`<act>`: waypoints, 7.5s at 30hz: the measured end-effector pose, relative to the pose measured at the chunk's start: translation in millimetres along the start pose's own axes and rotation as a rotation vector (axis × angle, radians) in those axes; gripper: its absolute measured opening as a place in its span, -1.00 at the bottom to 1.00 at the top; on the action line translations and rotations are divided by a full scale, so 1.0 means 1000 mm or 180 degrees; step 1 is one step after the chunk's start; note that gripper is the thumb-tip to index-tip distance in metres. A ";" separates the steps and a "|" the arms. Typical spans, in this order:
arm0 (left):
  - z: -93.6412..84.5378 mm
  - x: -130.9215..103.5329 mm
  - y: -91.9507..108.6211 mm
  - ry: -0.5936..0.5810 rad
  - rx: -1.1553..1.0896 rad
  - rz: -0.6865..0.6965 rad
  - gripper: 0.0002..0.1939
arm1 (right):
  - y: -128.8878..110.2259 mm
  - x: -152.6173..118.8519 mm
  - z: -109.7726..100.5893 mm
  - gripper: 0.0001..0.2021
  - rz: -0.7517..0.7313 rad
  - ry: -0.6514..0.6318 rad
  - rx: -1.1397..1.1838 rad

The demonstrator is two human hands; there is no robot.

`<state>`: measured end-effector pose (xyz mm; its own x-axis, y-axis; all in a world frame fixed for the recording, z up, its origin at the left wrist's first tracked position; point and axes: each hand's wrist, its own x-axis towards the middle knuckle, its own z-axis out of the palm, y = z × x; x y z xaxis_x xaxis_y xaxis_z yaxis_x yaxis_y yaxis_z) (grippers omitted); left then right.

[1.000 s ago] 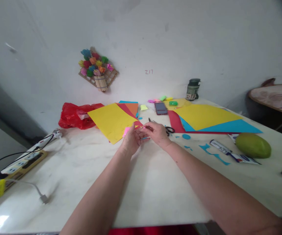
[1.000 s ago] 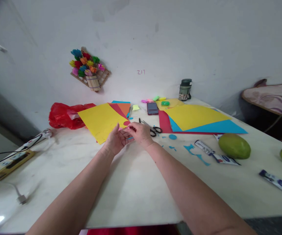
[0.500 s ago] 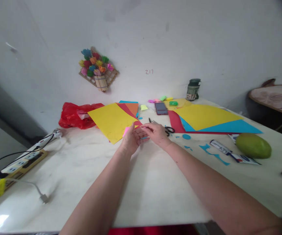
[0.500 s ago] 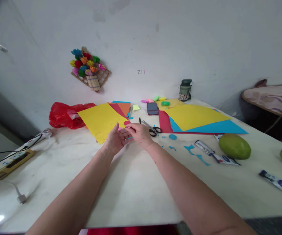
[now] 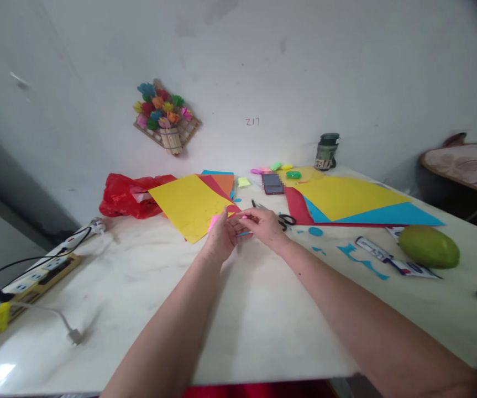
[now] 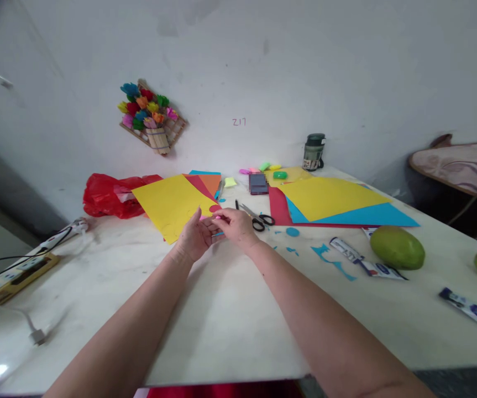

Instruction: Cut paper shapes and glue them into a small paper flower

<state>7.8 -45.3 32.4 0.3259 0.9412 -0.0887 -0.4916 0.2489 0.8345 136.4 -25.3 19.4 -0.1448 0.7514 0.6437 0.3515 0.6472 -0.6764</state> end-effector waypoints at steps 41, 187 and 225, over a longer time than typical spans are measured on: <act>-0.001 0.001 -0.002 -0.0127 0.0223 0.0101 -0.45 | -0.004 0.001 -0.004 -0.75 0.0149 -0.0329 0.0393; -0.008 0.004 -0.005 0.0282 0.0971 0.0638 -0.74 | 0.009 0.005 -0.005 -0.69 0.2077 -0.0278 0.1724; -0.008 0.005 -0.012 0.0512 0.0827 0.0965 -0.72 | 0.011 0.004 -0.011 -0.69 0.1828 -0.0737 0.2160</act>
<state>8.6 -41.7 17.9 0.0578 0.9917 0.1153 -0.3195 -0.0910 0.9432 149.5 -16.7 18.2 -0.3232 0.9404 0.1055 -0.1812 0.0480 -0.9823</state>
